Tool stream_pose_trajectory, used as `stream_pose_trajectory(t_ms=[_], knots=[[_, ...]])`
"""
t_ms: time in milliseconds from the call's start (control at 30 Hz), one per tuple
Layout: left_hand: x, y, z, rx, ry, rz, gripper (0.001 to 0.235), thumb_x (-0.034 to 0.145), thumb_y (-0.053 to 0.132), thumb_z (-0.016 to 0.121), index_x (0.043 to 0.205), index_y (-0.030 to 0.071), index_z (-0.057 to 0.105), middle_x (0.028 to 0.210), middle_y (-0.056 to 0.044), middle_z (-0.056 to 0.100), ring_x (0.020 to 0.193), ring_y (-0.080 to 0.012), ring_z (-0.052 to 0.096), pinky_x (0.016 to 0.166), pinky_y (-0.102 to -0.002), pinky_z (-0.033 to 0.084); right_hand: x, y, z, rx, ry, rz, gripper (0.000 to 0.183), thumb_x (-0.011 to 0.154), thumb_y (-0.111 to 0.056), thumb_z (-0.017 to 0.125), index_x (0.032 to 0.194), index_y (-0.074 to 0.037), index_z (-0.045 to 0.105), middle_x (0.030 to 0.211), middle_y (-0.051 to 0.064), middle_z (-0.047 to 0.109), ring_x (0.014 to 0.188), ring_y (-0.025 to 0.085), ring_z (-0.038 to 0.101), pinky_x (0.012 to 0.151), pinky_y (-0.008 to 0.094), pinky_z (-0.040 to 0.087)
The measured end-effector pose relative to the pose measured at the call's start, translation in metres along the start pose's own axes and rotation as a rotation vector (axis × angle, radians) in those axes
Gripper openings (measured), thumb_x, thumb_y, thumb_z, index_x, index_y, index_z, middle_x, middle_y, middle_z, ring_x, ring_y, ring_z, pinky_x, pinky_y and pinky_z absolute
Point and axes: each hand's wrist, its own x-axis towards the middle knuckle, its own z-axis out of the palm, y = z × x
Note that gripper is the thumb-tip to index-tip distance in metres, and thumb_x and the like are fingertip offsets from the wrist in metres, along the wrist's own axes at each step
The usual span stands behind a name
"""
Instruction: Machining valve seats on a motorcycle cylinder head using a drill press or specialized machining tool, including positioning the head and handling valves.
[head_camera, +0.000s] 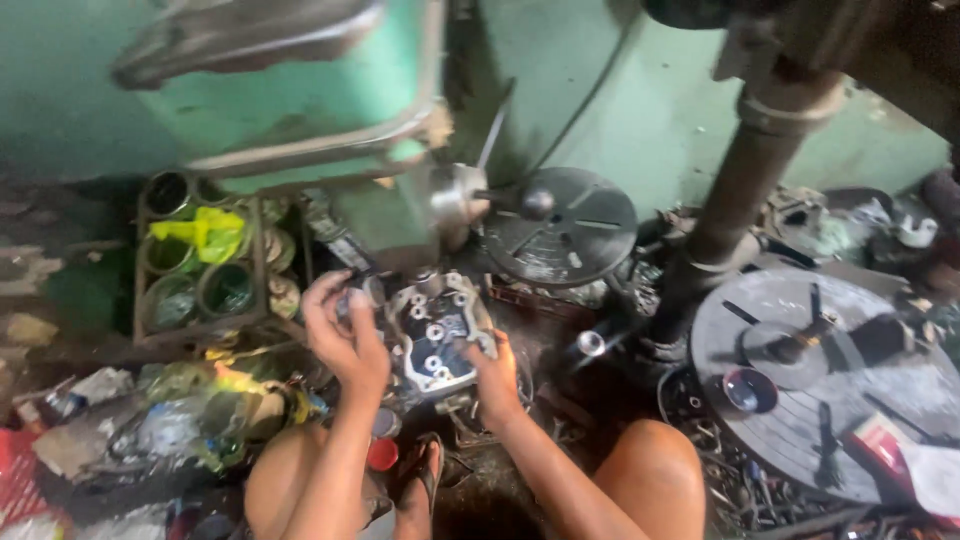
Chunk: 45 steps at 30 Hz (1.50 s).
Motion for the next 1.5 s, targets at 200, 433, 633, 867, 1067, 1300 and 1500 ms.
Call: stream_pose_trajectory(t_ms=[200, 433, 633, 867, 1067, 1300, 1500], knots=[[-0.035, -0.067, -0.003, -0.234, 0.088, -1.337, 0.071, 0.083, 0.047, 0.053, 0.134, 0.005, 0.025, 0.143, -0.018, 0.015, 0.132, -0.0367, 0.015, 0.104, -0.06, 0.009, -0.014, -0.014, 0.004, -0.029, 0.004, -0.021, 0.038, 0.065, -0.01, 0.075, 0.096, -0.013, 0.054, 0.082, 0.01, 0.057, 0.074, 0.021, 0.056, 0.064, 0.034, 0.051], [-0.009, 0.025, -0.01, -0.551, -0.241, -1.618, 0.085, 0.068, 0.052, 0.062, 0.124, -0.008, 0.043, 0.131, -0.029, 0.038, 0.122, -0.0416, 0.035, 0.1, -0.044, 0.029, -0.056, -0.042, 0.02, -0.057, 0.018, 0.024, 0.042, 0.064, -0.017, 0.076, 0.098, -0.014, 0.052, 0.083, 0.01, 0.054, 0.076, 0.023, 0.055, 0.064, 0.039, 0.05], [-0.04, -0.045, -0.008, -0.835, -0.29, -1.761, 0.052, 0.071, 0.049, 0.065, 0.101, 0.007, 0.064, 0.107, -0.015, 0.062, 0.101, -0.0284, 0.058, 0.087, -0.039, 0.045, -0.067, -0.048, 0.027, -0.058, 0.009, -0.007, 0.039, 0.064, -0.016, 0.074, 0.097, -0.01, 0.054, 0.081, 0.012, 0.053, 0.075, 0.024, 0.054, 0.065, 0.04, 0.049], [-0.051, -0.072, -0.005, -0.849, -0.309, -1.766, 0.055, 0.07, 0.051, 0.066, 0.101, 0.005, 0.065, 0.104, -0.017, 0.062, 0.099, -0.0303, 0.059, 0.087, -0.039, 0.045, -0.062, -0.045, 0.024, -0.041, 0.005, -0.03, 0.042, 0.064, -0.016, 0.075, 0.1, -0.008, 0.054, 0.083, 0.013, 0.053, 0.075, 0.025, 0.055, 0.067, 0.041, 0.049], [-0.056, -0.076, -0.007, -0.838, -0.291, -1.772, 0.051, 0.072, 0.048, 0.066, 0.099, 0.005, 0.065, 0.101, -0.015, 0.064, 0.097, -0.0285, 0.06, 0.086, -0.037, 0.046, -0.057, -0.042, 0.019, -0.062, 0.001, -0.047, 0.041, 0.065, -0.017, 0.074, 0.1, -0.007, 0.055, 0.082, 0.014, 0.053, 0.074, 0.025, 0.056, 0.066, 0.041, 0.049], [-0.033, -0.044, -0.01, -0.75, -0.245, -1.729, 0.054, 0.073, 0.043, 0.065, 0.103, -0.001, 0.062, 0.105, -0.02, 0.061, 0.1, -0.03, 0.058, 0.088, -0.039, 0.045, -0.058, -0.042, 0.021, -0.048, -0.002, -0.05, 0.041, 0.064, -0.017, 0.074, 0.099, -0.007, 0.055, 0.08, 0.014, 0.054, 0.072, 0.026, 0.057, 0.063, 0.043, 0.05], [-0.045, -0.091, -0.008, -0.596, -0.449, -1.571, 0.089, 0.073, 0.068, 0.046, 0.133, 0.002, 0.035, 0.136, -0.024, 0.031, 0.126, -0.0425, 0.026, 0.104, -0.057, 0.015, -0.06, -0.044, 0.023, -0.055, 0.01, -0.039, 0.039, 0.064, -0.016, 0.074, 0.097, -0.007, 0.055, 0.08, 0.014, 0.054, 0.073, 0.026, 0.057, 0.064, 0.042, 0.051]])
